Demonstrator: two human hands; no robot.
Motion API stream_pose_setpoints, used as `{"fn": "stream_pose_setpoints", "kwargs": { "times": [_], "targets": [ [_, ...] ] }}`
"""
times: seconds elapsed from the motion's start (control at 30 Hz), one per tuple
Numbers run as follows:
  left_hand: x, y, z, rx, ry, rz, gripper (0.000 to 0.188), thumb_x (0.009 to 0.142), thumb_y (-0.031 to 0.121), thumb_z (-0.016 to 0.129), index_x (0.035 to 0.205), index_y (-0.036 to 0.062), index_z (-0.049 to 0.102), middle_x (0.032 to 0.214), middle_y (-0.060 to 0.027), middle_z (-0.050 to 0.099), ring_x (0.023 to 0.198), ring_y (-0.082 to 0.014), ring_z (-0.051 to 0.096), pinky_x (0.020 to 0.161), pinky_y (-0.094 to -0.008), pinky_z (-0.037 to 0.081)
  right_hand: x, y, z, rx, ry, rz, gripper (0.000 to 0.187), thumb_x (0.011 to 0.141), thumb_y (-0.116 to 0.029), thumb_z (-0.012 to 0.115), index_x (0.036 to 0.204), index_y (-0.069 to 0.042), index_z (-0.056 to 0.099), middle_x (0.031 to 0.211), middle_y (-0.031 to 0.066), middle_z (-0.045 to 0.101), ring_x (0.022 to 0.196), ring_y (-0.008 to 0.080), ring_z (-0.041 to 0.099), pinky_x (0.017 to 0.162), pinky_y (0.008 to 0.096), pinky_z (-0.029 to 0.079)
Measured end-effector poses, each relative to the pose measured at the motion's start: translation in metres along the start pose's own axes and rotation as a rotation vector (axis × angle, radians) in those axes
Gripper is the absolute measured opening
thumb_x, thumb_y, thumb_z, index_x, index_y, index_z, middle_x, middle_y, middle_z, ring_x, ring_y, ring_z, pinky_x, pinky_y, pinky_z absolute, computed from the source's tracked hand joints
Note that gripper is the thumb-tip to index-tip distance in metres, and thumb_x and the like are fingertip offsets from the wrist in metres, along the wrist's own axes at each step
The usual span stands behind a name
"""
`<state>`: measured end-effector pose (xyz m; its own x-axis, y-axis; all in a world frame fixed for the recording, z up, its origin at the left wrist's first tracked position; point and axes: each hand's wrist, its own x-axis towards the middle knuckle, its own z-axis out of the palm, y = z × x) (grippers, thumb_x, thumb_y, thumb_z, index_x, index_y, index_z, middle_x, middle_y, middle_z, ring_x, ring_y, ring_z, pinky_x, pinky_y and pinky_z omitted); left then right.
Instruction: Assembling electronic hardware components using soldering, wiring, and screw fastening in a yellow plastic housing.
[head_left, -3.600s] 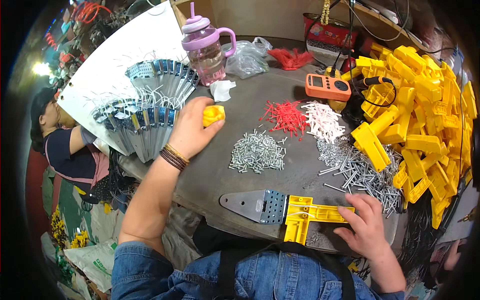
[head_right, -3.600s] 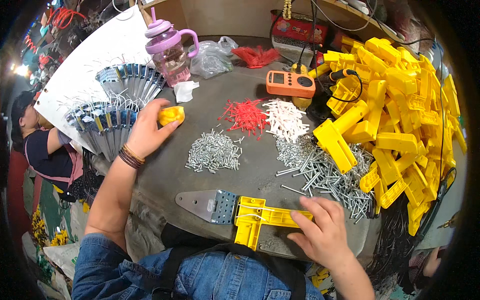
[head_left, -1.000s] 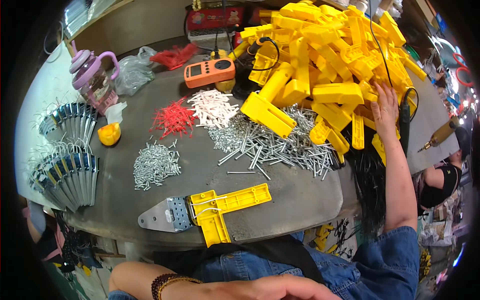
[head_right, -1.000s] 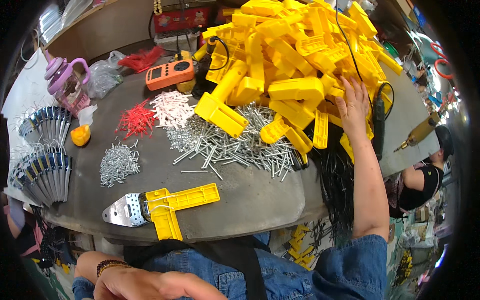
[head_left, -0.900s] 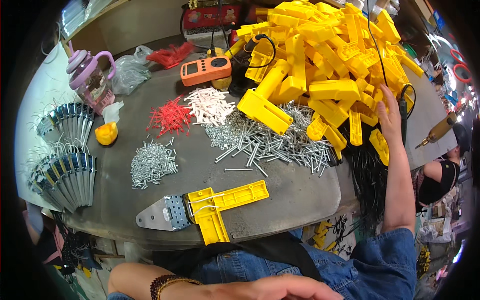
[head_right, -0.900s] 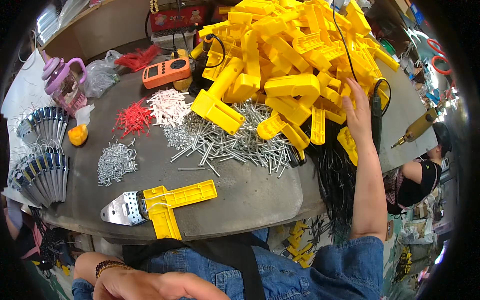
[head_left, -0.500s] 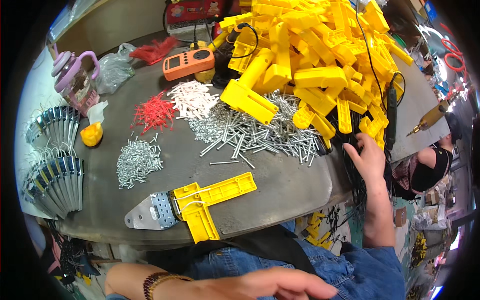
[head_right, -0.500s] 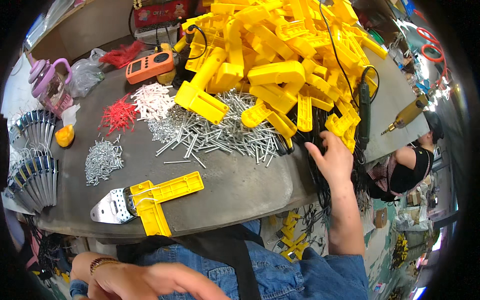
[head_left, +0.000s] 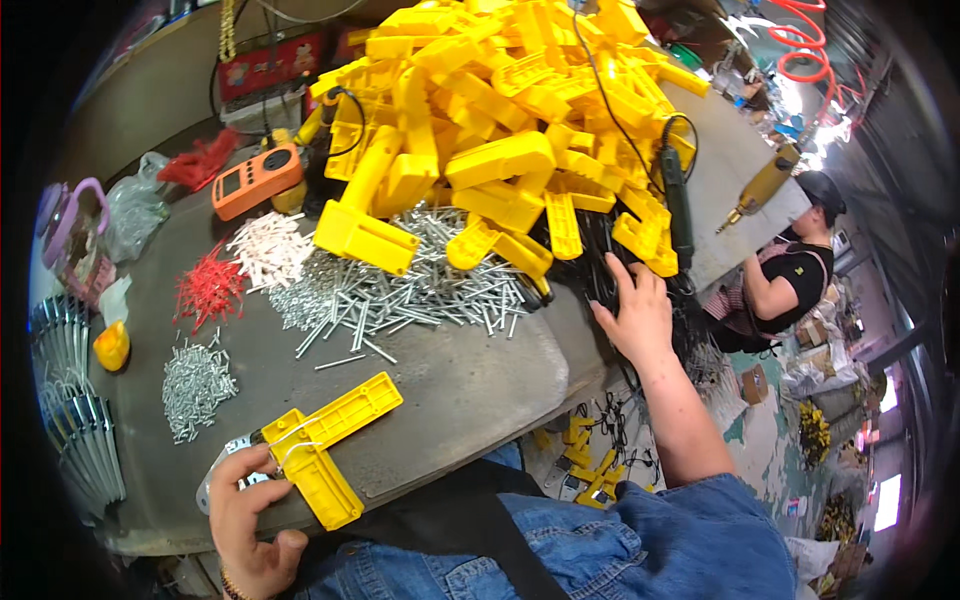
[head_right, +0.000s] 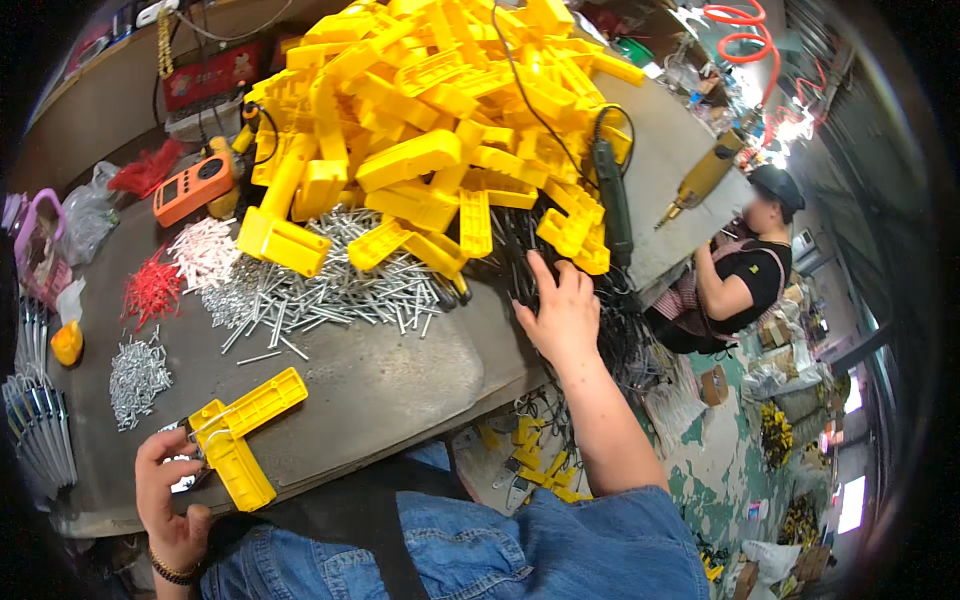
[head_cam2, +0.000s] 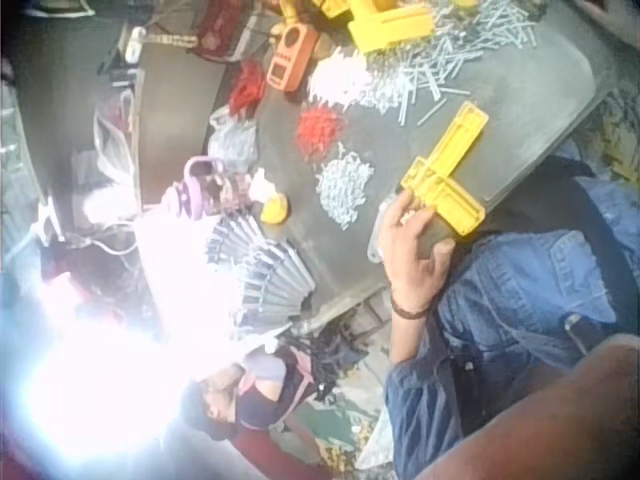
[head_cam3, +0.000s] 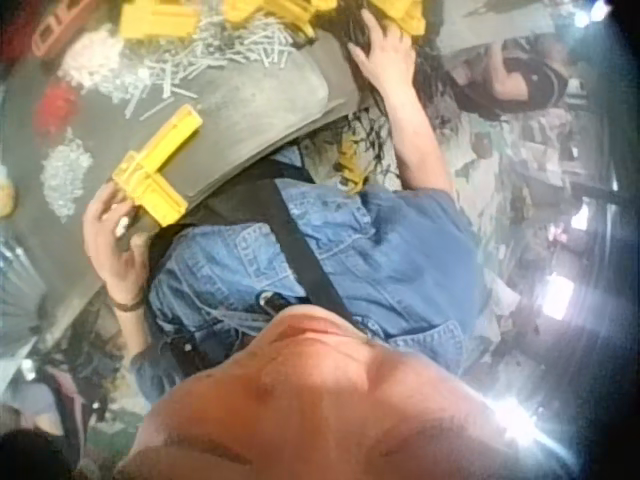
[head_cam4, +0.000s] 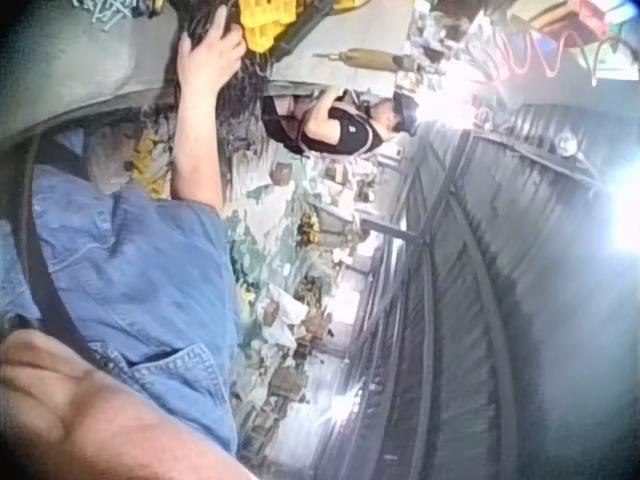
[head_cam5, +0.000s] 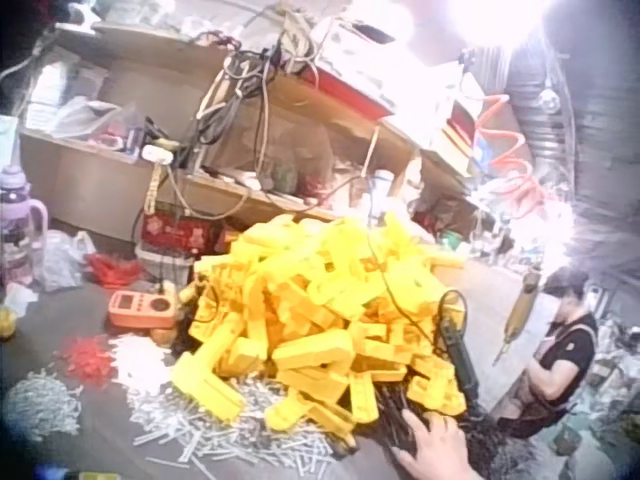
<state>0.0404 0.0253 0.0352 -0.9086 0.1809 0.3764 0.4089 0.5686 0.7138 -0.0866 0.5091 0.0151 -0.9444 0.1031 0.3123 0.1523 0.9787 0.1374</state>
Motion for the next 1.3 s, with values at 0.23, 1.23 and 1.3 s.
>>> {"fn": "stream_pose_setpoints", "kwargs": {
  "times": [0.23, 1.23, 1.3],
  "targets": [
    [-0.004, -0.008, -0.015, 0.205, -0.092, 0.148, 0.052, 0.095, 0.051, 0.058, 0.106, -0.0001, 0.066, 0.125, -0.0259, 0.057, 0.110, -0.0364, 0.058, 0.095, -0.0448, 0.046, -0.032, 0.090, 0.018, 0.259, 0.298, 0.187, 0.074, 0.078, -0.046, 0.077, 0.133, -0.003, 0.051, 0.133, 0.0194, 0.053, 0.125, 0.0393, 0.048, 0.106, 0.0456, 0.038],
    [0.035, 0.068, 0.065, -0.168, -0.334, 0.122, 0.031, 0.083, 0.027, 0.071, 0.099, 0.0014, 0.064, 0.121, -0.0194, 0.055, 0.096, -0.0263, 0.061, 0.086, -0.0374, 0.049, -0.124, 0.087, 0.034, 0.605, 0.062, 0.443, 0.117, 0.064, -0.019, 0.083, 0.157, -0.013, 0.012, 0.142, 0.0307, 0.041, 0.126, 0.0455, 0.048, 0.103, 0.0478, 0.043],
    [0.035, 0.068, 0.065, -0.172, -0.352, 0.110, 0.031, 0.082, 0.026, 0.071, 0.099, 0.0014, 0.064, 0.120, -0.0193, 0.055, 0.096, -0.0260, 0.061, 0.086, -0.0373, 0.049, -0.124, 0.112, 0.042, 0.635, 0.122, 0.435, 0.101, 0.066, -0.009, 0.077, 0.154, -0.017, 0.027, 0.095, 0.0233, 0.067, 0.087, 0.0360, 0.068, 0.082, 0.0411, 0.053]
  ]
}}
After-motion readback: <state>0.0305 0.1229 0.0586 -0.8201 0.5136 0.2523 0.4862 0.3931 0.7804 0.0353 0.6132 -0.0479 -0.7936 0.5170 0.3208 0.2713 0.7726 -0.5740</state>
